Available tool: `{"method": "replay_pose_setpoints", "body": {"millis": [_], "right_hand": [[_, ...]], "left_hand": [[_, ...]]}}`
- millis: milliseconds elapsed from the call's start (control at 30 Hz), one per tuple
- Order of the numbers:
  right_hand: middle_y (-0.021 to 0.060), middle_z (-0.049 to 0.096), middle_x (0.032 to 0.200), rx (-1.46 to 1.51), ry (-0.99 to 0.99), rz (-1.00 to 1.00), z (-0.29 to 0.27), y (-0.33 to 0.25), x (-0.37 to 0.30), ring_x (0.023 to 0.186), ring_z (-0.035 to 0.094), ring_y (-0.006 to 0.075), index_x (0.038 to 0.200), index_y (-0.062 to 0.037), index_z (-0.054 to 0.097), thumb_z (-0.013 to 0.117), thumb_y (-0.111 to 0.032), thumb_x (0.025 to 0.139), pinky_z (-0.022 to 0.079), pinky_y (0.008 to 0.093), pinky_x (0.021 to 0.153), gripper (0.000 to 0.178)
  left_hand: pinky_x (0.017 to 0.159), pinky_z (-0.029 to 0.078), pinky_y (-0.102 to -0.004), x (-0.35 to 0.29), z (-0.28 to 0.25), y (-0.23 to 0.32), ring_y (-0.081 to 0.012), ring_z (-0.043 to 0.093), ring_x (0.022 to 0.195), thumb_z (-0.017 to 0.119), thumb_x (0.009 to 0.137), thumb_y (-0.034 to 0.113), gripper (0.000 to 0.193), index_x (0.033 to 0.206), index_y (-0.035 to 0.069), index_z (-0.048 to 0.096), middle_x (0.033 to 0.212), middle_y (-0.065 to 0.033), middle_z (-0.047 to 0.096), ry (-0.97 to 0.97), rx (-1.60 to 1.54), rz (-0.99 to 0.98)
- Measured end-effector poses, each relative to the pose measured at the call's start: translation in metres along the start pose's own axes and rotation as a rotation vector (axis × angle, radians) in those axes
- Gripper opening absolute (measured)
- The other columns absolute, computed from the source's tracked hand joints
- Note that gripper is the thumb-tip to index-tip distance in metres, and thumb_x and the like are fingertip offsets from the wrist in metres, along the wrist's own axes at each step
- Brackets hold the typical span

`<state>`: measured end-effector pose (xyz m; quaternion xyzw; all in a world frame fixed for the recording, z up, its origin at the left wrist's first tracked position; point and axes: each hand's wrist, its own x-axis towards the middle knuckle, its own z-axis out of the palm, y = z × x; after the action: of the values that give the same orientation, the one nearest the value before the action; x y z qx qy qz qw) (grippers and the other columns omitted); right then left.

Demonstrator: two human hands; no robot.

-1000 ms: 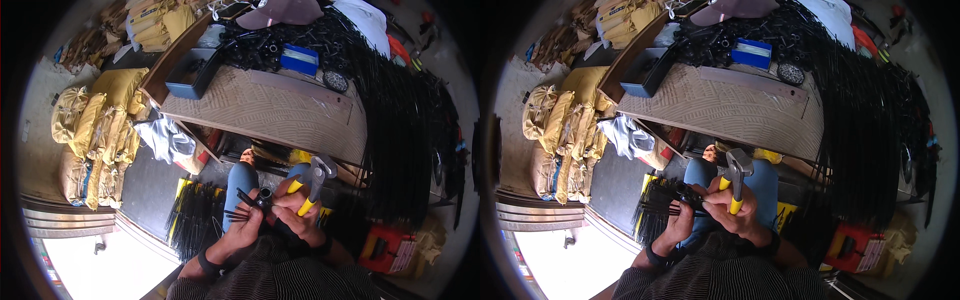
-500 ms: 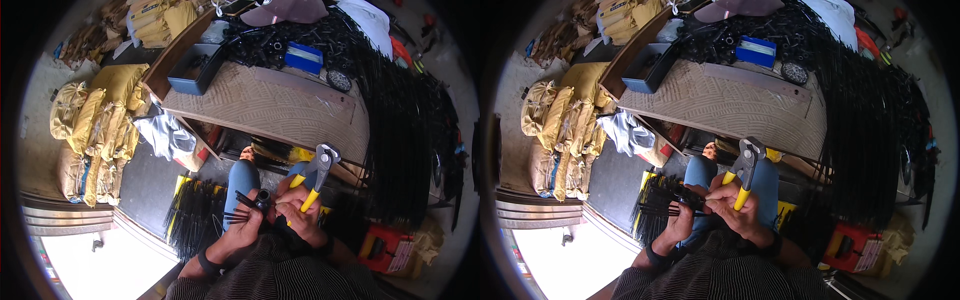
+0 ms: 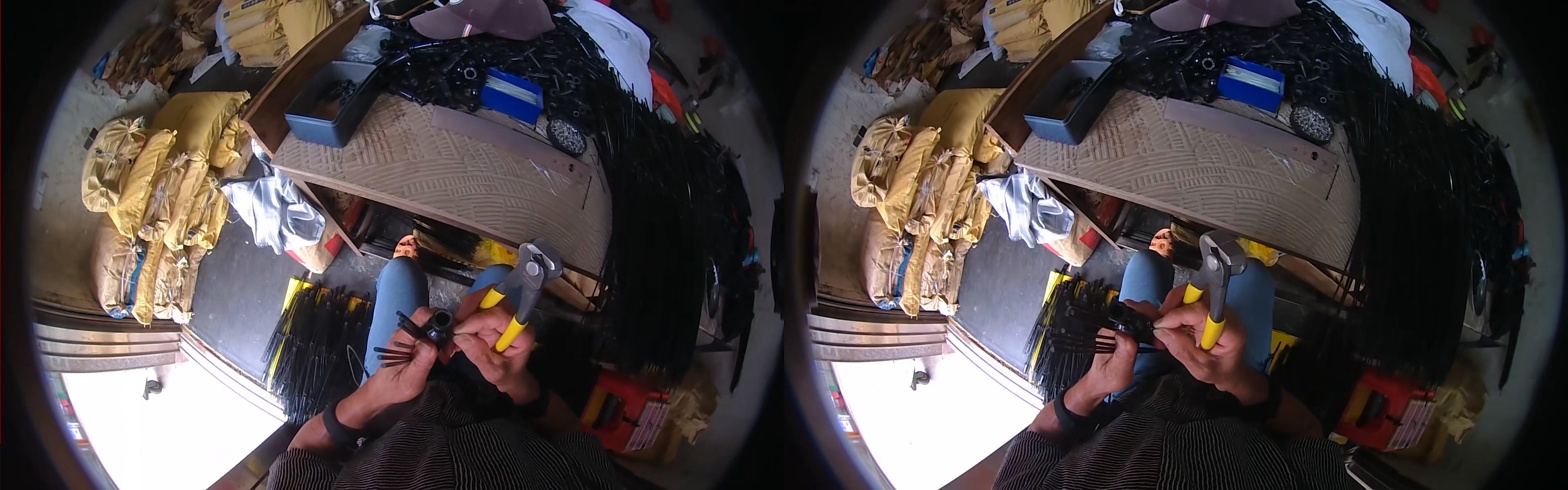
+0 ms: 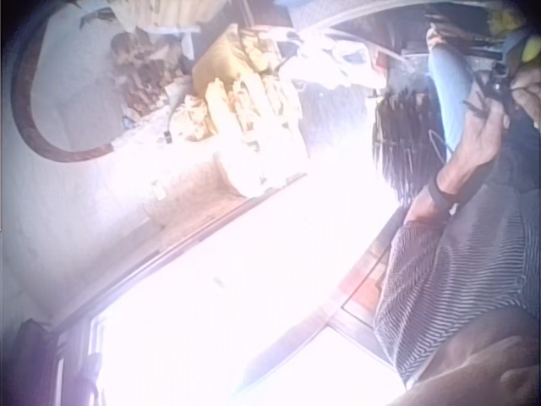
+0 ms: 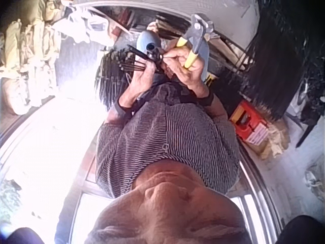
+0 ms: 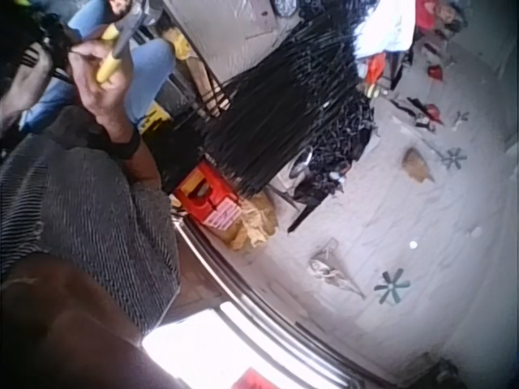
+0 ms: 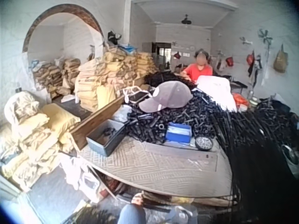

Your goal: Manually assemble and organize umbrella frame ribs and small components at a factory workbench.

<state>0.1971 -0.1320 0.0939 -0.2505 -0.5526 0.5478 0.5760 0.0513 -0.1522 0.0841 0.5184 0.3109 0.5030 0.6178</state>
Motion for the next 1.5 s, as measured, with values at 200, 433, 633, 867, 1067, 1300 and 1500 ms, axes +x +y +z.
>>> {"method": "replay_pose_setpoints", "body": {"millis": [200, 433, 633, 867, 1067, 1300, 1500], "right_hand": [[0.0129, 0.054, 0.09, -0.138, -0.048, -0.049, -0.003, 0.001, 0.003, 0.07, 0.057, 0.0135, 0.088, 0.0053, 0.058, 0.058, 0.013, 0.075, 0.048, 0.0233, 0.058, 0.015], [0.0117, 0.054, 0.093, -0.148, -0.064, -0.067, 0.0, 0.001, 0.003, 0.075, 0.057, 0.014, 0.086, 0.005, 0.06, 0.062, 0.01, 0.074, 0.049, 0.0241, 0.062, 0.013], [0.0128, 0.052, 0.103, -0.267, 0.003, 0.094, 0.005, 0.006, -0.006, 0.078, 0.058, 0.0152, 0.094, 0.0018, 0.061, 0.063, 0.007, 0.075, 0.049, 0.024, 0.062, 0.02], [0.0051, 0.051, 0.103, -1.518, -0.466, -0.12, -0.048, -0.069, -0.016, 0.084, 0.057, 0.0197, 0.098, -0.0062, 0.06, 0.062, -0.008, 0.074, 0.048, 0.0303, 0.067, 0.025], [0.0038, 0.048, 0.097, -1.554, -0.572, -0.192, -0.048, -0.068, -0.019, 0.079, 0.052, 0.0138, 0.095, -0.0048, 0.059, 0.061, -0.015, 0.076, 0.046, 0.0254, 0.063, 0.022], [0.0101, 0.048, 0.11, -1.763, -0.554, -0.26, -0.043, -0.088, -0.007, 0.092, 0.052, 0.0222, 0.098, -0.004, 0.06, 0.059, -0.018, 0.078, 0.044, 0.0435, 0.078, 0.024], [0.0097, 0.047, 0.107, -2.011, -0.535, -0.392, -0.042, -0.095, -0.006, 0.087, 0.05, 0.0206, 0.094, -0.0028, 0.06, 0.058, -0.023, 0.077, 0.044, 0.0405, 0.075, 0.027]], "left_hand": [[0.065, 0.039, -0.0248, 0.0, -0.002, -0.001, -0.0103, 0.047, 0.072, 0.04, 0.091, 0.044, 0.05, 0.11, -0.002, 0.043, 0.083, -0.0043, 0.047, 0.02, 0.018, -0.008], [0.059, 0.039, -0.0239, -0.003, -0.004, -0.003, -0.0104, 0.048, 0.07, 0.043, 0.09, 0.043, 0.049, 0.108, -0.003, 0.042, 0.08, -0.0048, 0.049, 0.013, 0.126, 0.069], [0.063, 0.041, -0.0245, -0.001, -0.01, -0.009, -0.0103, 0.049, 0.071, 0.041, 0.09, 0.045, 0.051, 0.108, -0.003, 0.04, 0.075, -0.0048, 0.05, 0.012, 0.008, -0.013], [0.071, 0.042, -0.0278, 0.002, -0.021, 0.002, -0.012, 0.049, 0.075, 0.035, 0.09, 0.051, 0.061, 0.117, -0.003, 0.042, 0.077, -0.0042, 0.047, -0.033, -0.103, -0.014], [0.07, 0.041, -0.0258, -0.006, -0.005, 0.004, -0.0098, 0.047, 0.073, 0.035, 0.09, 0.051, 0.062, 0.117, -0.004, 0.045, 0.085, -0.0042, 0.051, -0.002, 0.085, -0.063], [0.073, 0.041, -0.0268, -0.003, -0.005, 0.009, -0.0123, 0.051, 0.082, 0.035, 0.084, 0.062, 0.073, 0.111, -0.005, 0.048, 0.093, -0.0085, 0.054, -0.043, 0.1, -0.085], [0.071, 0.044, -0.0249, -0.004, -0.001, 0.007, -0.0106, 0.052, 0.081, 0.034, 0.092, 0.047, 0.059, 0.12, -0.004, 0.044, 0.095, -0.0075, 0.056, -0.05, 0.105, -0.035]]}}
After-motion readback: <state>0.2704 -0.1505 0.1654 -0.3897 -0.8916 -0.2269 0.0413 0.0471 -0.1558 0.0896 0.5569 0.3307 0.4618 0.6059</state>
